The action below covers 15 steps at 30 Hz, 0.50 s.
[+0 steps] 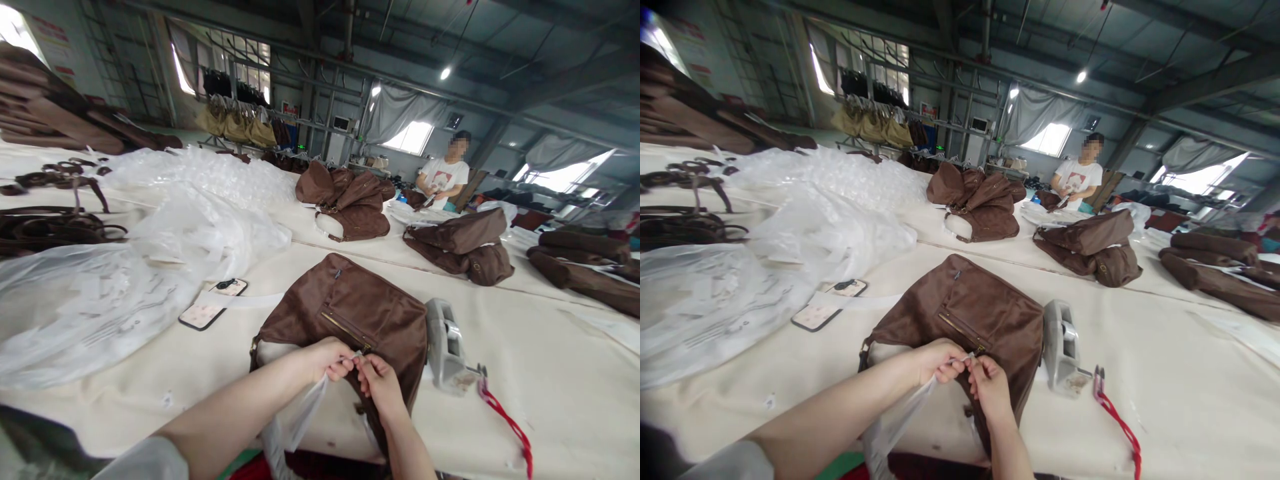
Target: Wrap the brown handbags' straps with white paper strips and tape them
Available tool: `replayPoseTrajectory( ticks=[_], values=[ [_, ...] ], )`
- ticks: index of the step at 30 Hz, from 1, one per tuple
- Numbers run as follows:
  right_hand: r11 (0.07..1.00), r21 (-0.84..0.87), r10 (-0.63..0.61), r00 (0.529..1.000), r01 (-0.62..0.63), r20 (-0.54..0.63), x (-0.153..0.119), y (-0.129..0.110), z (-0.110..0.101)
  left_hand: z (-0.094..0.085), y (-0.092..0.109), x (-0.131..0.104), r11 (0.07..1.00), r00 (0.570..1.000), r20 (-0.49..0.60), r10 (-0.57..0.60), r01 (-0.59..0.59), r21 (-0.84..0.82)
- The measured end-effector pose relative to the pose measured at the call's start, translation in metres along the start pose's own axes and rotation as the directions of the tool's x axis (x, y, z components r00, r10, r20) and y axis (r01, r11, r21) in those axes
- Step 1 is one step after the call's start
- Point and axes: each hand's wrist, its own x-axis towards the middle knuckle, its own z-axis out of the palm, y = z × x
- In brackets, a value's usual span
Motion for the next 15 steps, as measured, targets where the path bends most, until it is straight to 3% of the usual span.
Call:
replayPoseTrajectory(
  ticks=[2, 5, 8, 12, 15],
  values=[
    [1.000, -0.004, 0.001, 1.000, -0.001, -0.004, 0.001, 0.000, 0.000, -0.009, 0.002, -0.002, 0.982, 0.985, 0.172, -0.017, 0.049, -0.182],
    [1.000, -0.019, 0.023, 0.999, -0.024, -0.023, 0.003, 0.001, 0.000, -0.016, 0.003, -0.005, 0.884, 0.928, 0.372, -0.023, 0.192, -0.426],
    [0.997, -0.050, 0.051, 0.998, -0.052, -0.024, 0.004, 0.000, 0.001, -0.014, 0.003, -0.007, 0.837, 0.898, 0.436, -0.061, 0.284, -0.468],
    [0.999, -0.028, 0.043, 0.999, -0.044, -0.027, 0.004, -0.002, 0.005, -0.001, 0.003, -0.005, 0.855, 0.848, 0.530, -0.023, 0.291, -0.429],
    [0.997, 0.074, -0.020, 0.995, 0.027, -0.094, -0.001, -0.004, 0.005, 0.004, 0.004, -0.005, 0.895, 0.866, 0.497, -0.062, 0.268, -0.356]
  ],
)
